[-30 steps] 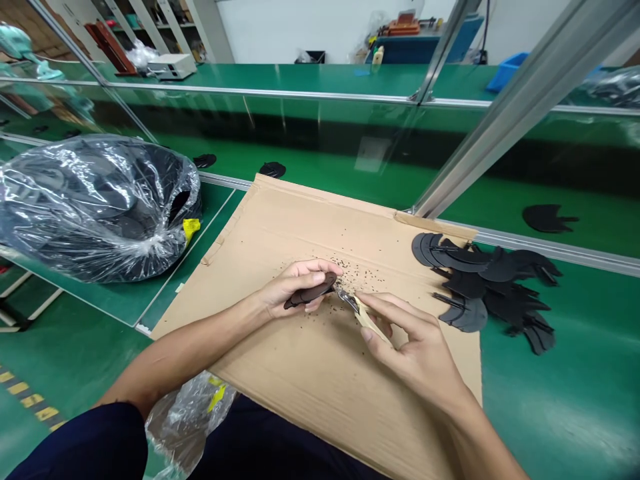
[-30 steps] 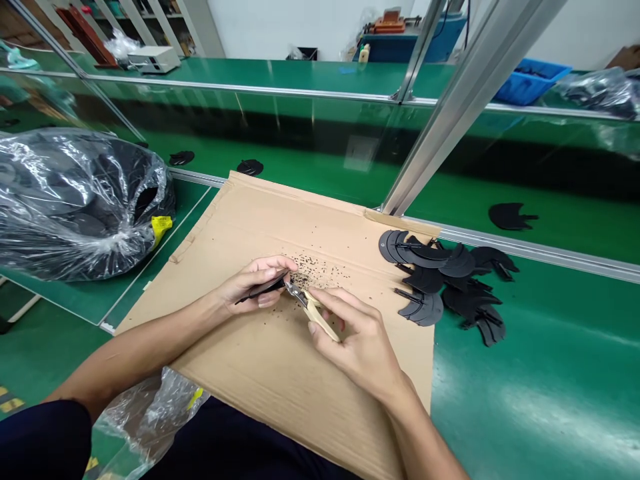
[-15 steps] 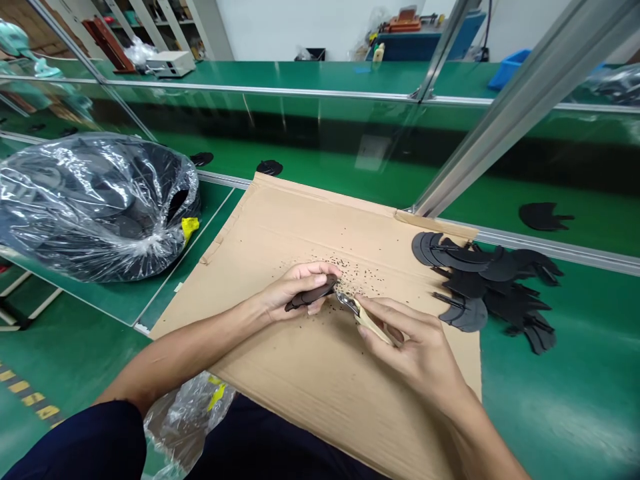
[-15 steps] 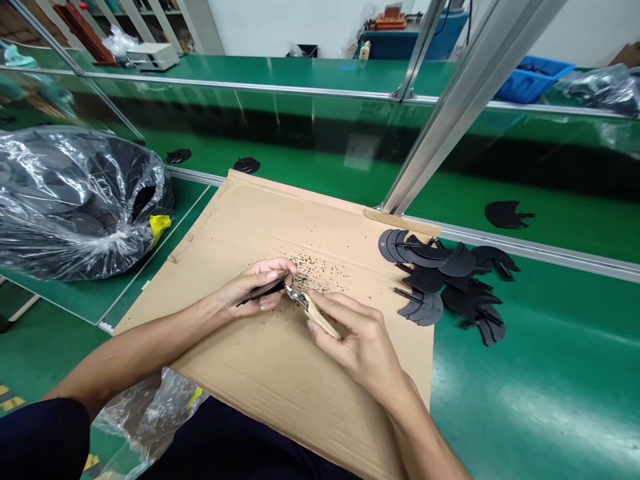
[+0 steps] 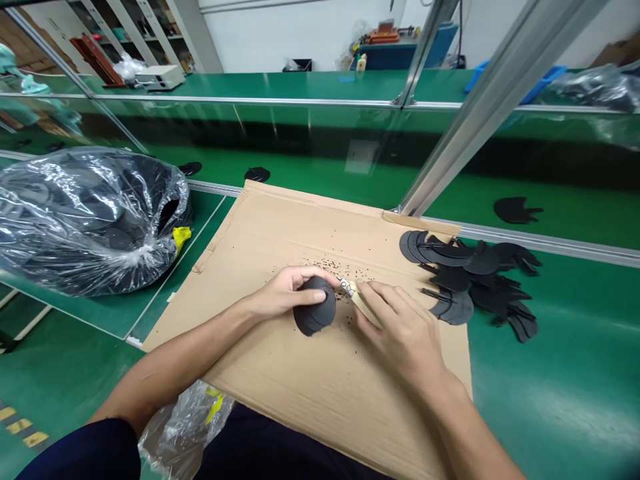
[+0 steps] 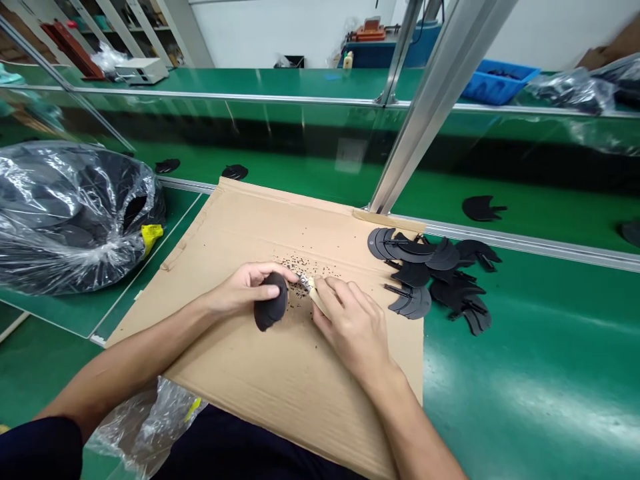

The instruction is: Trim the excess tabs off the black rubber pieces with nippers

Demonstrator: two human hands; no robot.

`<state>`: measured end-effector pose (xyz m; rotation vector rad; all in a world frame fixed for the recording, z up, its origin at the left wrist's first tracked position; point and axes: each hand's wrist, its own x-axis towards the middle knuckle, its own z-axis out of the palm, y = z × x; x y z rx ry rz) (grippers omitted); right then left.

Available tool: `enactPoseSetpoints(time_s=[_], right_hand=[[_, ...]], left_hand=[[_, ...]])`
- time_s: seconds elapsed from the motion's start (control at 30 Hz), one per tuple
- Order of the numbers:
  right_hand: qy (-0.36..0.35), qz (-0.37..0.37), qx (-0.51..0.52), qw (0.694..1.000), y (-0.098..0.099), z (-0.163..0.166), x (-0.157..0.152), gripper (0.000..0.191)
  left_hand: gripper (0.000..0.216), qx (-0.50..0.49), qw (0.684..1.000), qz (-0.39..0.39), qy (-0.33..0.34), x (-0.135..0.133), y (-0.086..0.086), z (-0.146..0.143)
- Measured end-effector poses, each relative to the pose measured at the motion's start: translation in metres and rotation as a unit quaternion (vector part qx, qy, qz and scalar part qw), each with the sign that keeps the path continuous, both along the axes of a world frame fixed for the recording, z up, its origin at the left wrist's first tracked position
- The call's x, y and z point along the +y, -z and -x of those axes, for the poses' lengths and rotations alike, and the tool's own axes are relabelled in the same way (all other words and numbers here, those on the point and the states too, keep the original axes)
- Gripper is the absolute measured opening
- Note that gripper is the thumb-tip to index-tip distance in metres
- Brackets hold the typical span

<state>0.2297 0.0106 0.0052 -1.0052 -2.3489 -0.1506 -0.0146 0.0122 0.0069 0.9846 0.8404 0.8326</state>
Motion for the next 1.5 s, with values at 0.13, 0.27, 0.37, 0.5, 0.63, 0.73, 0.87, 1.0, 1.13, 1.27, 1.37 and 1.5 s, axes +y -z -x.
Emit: enactPoseSetpoints(time_s=[0.13, 0.27, 0.37, 0.5, 0.63, 0.73, 0.87, 1.0, 1.13, 1.27, 1.37, 1.5], right_hand=[[0.024, -0.012, -0.032, 0.999, 0.0, 0.0, -0.001, 0.028], [0.037, -0.001, -0.038, 0.999, -0.003, -0.001, -0.001, 0.032], [0.031, 0.019, -0.02, 0.999, -0.004, -0.001, -0.001, 0.034], [0.025, 0.065, 0.053, 0.996, -0.001, 0.001, -0.001, 0.035], [-0.015, 0.069, 0.105, 0.992, 0.001, 0.007, -0.004, 0.038], [-0.042, 0.028, 0.098, 0.994, 0.0, 0.012, -0.008, 0.036], [-0.045, 0.006, 0.059, 0.997, 0.0, 0.014, -0.01, 0.032], [-0.041, -0.015, 0.039, 0.998, 0.0, 0.014, -0.009, 0.03], [-0.039, -0.03, 0.029, 0.998, -0.001, 0.013, -0.008, 0.031], [-0.043, -0.028, 0.026, 0.998, -0.001, 0.012, -0.009, 0.033], [-0.048, -0.025, 0.023, 0.998, -0.001, 0.012, -0.01, 0.031], [-0.045, -0.011, 0.02, 0.999, -0.003, 0.012, -0.012, 0.028]], left_hand=[[0.047, 0.078, 0.996, -0.045, -0.003, -0.003, 0.0, -0.001], [0.049, 0.094, 0.993, -0.057, -0.042, -0.002, 0.004, 0.0], [0.042, 0.068, 0.993, -0.053, -0.082, 0.0, 0.004, -0.001], [0.032, -0.06, 0.982, 0.026, -0.177, 0.005, 0.003, -0.003], [0.015, -0.161, 0.956, 0.138, -0.201, 0.008, 0.001, -0.004], [0.012, -0.182, 0.948, 0.172, -0.196, 0.007, 0.0, -0.008], [0.014, -0.185, 0.941, 0.206, -0.195, 0.003, -0.001, -0.014], [0.017, -0.19, 0.934, 0.224, -0.204, 0.001, -0.002, -0.019], [0.02, -0.19, 0.929, 0.238, -0.21, 0.0, -0.003, -0.019], [0.018, -0.194, 0.929, 0.233, -0.213, -0.001, -0.001, -0.018], [0.013, -0.191, 0.933, 0.222, -0.21, -0.002, 0.005, -0.017], [0.005, -0.175, 0.942, 0.204, -0.201, -0.002, 0.01, -0.016]])
